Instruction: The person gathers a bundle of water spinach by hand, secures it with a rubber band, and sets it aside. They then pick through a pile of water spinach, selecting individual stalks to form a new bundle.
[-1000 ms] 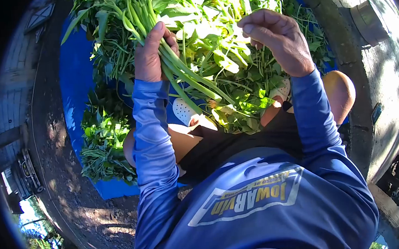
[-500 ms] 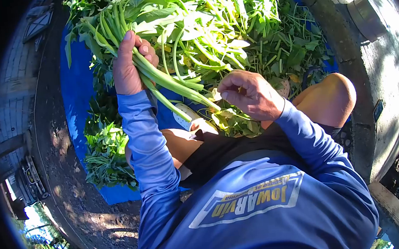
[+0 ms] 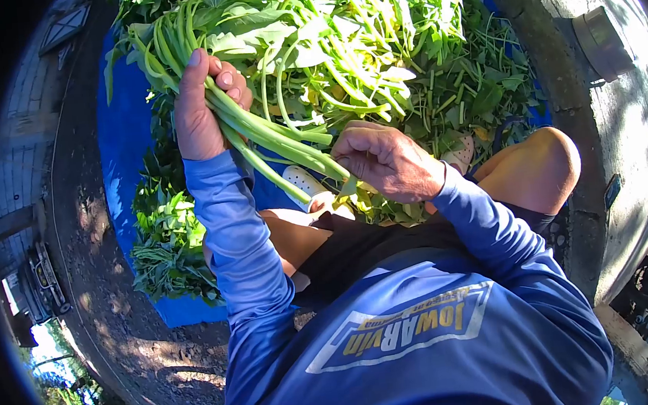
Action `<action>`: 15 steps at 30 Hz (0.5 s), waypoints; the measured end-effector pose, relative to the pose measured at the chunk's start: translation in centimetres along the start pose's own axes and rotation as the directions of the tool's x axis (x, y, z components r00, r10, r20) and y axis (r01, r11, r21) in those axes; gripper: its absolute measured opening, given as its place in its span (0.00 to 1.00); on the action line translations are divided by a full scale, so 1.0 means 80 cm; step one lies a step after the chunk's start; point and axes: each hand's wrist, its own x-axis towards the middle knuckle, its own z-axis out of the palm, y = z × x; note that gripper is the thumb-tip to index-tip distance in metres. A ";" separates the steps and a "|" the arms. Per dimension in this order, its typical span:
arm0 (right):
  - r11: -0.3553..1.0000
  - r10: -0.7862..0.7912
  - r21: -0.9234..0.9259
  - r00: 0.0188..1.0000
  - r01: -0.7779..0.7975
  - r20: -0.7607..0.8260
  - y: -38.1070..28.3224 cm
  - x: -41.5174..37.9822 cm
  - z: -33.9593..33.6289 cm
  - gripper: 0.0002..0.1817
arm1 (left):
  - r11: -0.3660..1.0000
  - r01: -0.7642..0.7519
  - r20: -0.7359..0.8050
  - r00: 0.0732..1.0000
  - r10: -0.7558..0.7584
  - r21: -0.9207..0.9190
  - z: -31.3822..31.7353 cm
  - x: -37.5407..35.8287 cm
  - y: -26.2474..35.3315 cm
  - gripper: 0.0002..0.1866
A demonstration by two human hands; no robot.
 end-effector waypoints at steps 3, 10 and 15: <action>0.983 0.099 -0.169 0.981 -0.070 0.166 0.006 -0.018 -0.021 0.10 | 0.994 -0.035 -0.028 0.999 0.032 -0.103 -0.020 0.001 0.023 0.16; 0.883 0.197 -0.255 0.804 -0.394 -0.561 0.099 0.057 -0.122 0.11 | 0.988 -0.078 -0.204 0.973 0.104 0.132 -0.007 -0.006 0.039 0.15; 0.770 -0.022 -0.444 0.677 -0.458 -0.736 0.213 0.196 -0.149 0.15 | 0.953 -0.099 -0.224 0.960 0.166 0.285 0.003 0.003 0.022 0.16</action>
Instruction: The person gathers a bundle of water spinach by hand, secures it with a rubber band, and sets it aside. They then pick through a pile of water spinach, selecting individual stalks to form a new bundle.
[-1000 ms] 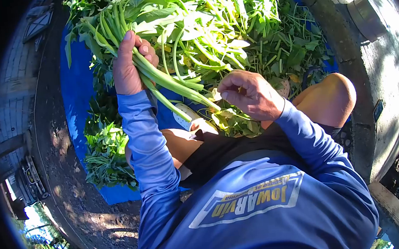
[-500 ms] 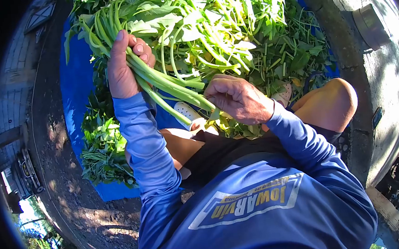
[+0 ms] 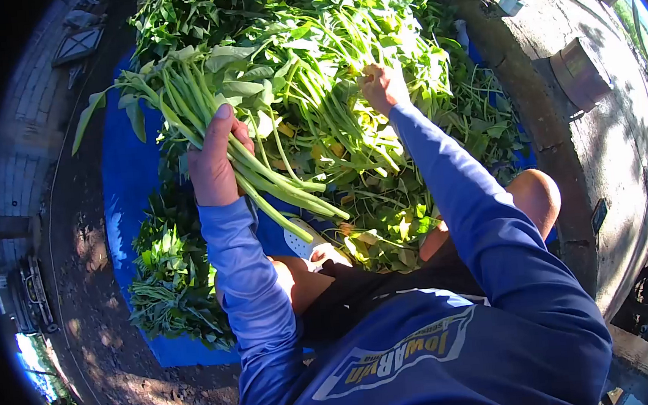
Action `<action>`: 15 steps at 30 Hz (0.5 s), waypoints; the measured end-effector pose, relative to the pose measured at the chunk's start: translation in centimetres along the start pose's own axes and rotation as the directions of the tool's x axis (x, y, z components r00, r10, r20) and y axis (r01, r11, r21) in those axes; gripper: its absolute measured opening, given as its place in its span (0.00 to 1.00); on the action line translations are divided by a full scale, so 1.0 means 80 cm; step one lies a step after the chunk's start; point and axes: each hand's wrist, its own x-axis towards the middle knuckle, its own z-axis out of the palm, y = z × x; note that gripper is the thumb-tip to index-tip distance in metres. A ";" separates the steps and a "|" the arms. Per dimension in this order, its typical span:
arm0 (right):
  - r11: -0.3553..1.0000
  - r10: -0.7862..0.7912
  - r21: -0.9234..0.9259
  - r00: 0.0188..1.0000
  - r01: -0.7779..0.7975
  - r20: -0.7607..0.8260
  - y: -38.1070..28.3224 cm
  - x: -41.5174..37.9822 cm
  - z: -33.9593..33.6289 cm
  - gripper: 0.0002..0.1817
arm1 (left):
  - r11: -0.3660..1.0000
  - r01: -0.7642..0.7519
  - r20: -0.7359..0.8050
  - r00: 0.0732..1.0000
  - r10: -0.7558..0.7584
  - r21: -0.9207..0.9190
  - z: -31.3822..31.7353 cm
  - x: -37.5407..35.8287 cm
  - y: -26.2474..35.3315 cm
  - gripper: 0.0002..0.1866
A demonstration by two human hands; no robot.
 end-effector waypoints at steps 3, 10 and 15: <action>0.975 0.053 -0.223 0.975 -0.003 0.217 -0.021 0.018 -0.009 0.16 | 0.996 0.042 -0.011 0.999 -0.041 0.074 0.000 -0.007 -0.002 0.16; 0.773 0.163 0.463 0.841 -0.434 0.517 -0.065 -0.007 -0.129 0.21 | 0.993 0.086 -0.003 0.996 -0.086 0.079 0.012 -0.014 -0.005 0.14; 0.459 0.119 0.754 0.874 -0.469 0.472 -0.086 -0.076 -0.179 0.28 | 0.990 0.033 0.069 0.997 -0.043 0.136 0.009 -0.008 -0.019 0.17</action>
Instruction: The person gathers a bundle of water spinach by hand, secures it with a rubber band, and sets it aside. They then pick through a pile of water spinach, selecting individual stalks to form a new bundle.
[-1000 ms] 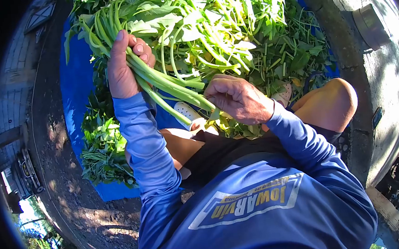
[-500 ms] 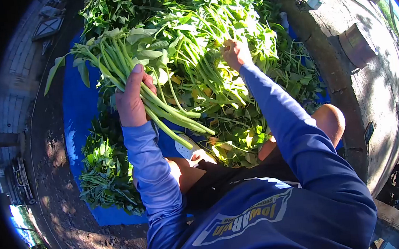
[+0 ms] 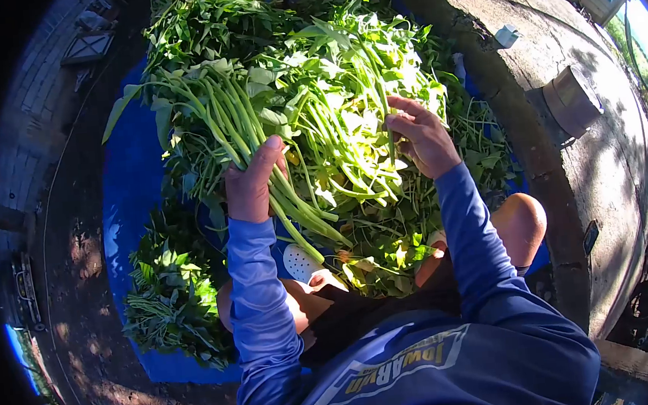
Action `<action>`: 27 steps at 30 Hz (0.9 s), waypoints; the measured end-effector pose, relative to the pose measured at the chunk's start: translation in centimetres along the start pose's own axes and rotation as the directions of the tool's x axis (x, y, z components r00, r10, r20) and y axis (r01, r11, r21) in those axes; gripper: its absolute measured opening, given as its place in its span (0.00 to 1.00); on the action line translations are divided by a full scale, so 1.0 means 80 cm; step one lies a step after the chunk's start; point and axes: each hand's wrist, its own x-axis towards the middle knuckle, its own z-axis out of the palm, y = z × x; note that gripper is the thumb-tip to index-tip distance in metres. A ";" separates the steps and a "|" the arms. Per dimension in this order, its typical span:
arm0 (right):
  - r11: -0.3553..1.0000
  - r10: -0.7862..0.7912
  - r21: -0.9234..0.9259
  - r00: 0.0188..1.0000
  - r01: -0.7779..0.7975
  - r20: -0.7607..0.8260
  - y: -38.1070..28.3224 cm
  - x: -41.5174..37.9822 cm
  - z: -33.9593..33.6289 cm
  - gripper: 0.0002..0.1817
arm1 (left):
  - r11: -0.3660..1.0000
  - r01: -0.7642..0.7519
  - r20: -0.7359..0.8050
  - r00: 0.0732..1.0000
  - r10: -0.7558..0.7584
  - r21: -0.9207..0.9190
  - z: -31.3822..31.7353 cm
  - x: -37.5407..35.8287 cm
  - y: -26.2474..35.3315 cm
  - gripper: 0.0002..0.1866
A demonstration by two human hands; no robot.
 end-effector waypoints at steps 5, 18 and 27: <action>0.846 -0.381 -0.472 0.901 0.248 -0.209 0.009 -0.038 0.023 0.22 | 0.999 -0.040 0.020 0.999 0.040 0.017 0.014 -0.009 0.003 0.20; 0.842 -0.188 -0.489 0.973 0.229 0.133 0.067 -0.067 0.093 0.16 | 0.909 0.217 0.059 0.976 -0.210 -0.357 0.067 -0.029 -0.131 0.15; 0.951 -0.105 -0.301 0.987 0.065 -0.119 0.091 0.023 0.016 0.14 | 0.995 0.096 -0.049 0.994 -0.098 -0.040 0.052 -0.015 -0.080 0.12</action>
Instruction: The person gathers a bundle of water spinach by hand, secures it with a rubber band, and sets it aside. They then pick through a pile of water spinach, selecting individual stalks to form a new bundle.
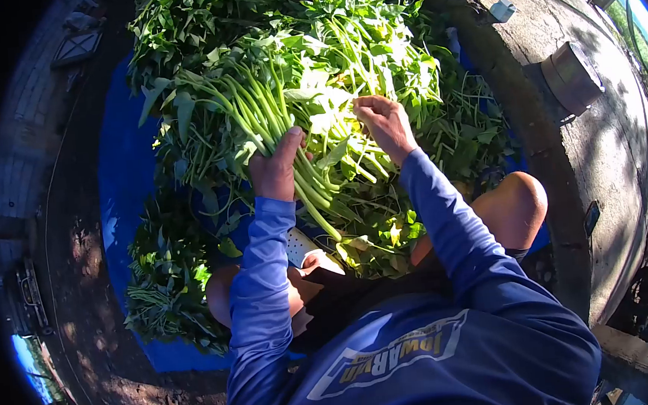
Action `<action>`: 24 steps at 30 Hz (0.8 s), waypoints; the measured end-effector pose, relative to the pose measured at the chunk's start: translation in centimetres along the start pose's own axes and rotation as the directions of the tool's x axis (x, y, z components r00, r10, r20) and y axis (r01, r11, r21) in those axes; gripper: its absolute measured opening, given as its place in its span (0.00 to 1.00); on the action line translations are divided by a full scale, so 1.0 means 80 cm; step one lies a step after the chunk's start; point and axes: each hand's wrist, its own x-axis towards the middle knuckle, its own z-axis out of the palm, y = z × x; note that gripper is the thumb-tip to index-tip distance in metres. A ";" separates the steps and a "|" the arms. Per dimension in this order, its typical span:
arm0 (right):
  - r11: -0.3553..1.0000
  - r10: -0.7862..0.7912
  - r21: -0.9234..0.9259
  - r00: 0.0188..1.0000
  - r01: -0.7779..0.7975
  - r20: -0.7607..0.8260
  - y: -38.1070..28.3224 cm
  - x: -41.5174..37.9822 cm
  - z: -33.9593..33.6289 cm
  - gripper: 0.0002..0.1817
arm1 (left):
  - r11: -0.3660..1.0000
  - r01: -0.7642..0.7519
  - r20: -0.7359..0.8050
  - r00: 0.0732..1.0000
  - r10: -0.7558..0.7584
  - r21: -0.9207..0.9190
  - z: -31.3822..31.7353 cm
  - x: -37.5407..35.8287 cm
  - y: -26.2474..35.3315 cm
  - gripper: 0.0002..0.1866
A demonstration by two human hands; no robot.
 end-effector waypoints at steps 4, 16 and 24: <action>0.839 -0.257 -0.543 0.899 0.026 -0.354 0.095 0.107 -0.036 0.08 | 0.999 -0.028 -0.022 0.999 0.029 0.041 0.001 -0.001 0.031 0.15; 0.941 -0.141 -0.311 0.990 0.132 -0.007 -0.010 0.137 -0.043 0.15 | 0.998 0.040 0.044 0.998 -0.042 0.054 -0.005 0.000 0.044 0.14; 0.911 -0.346 -0.287 0.927 0.296 -0.144 -0.114 0.024 -0.063 0.15 | 0.985 -0.169 0.108 0.980 0.166 0.025 0.001 0.002 0.035 0.17</action>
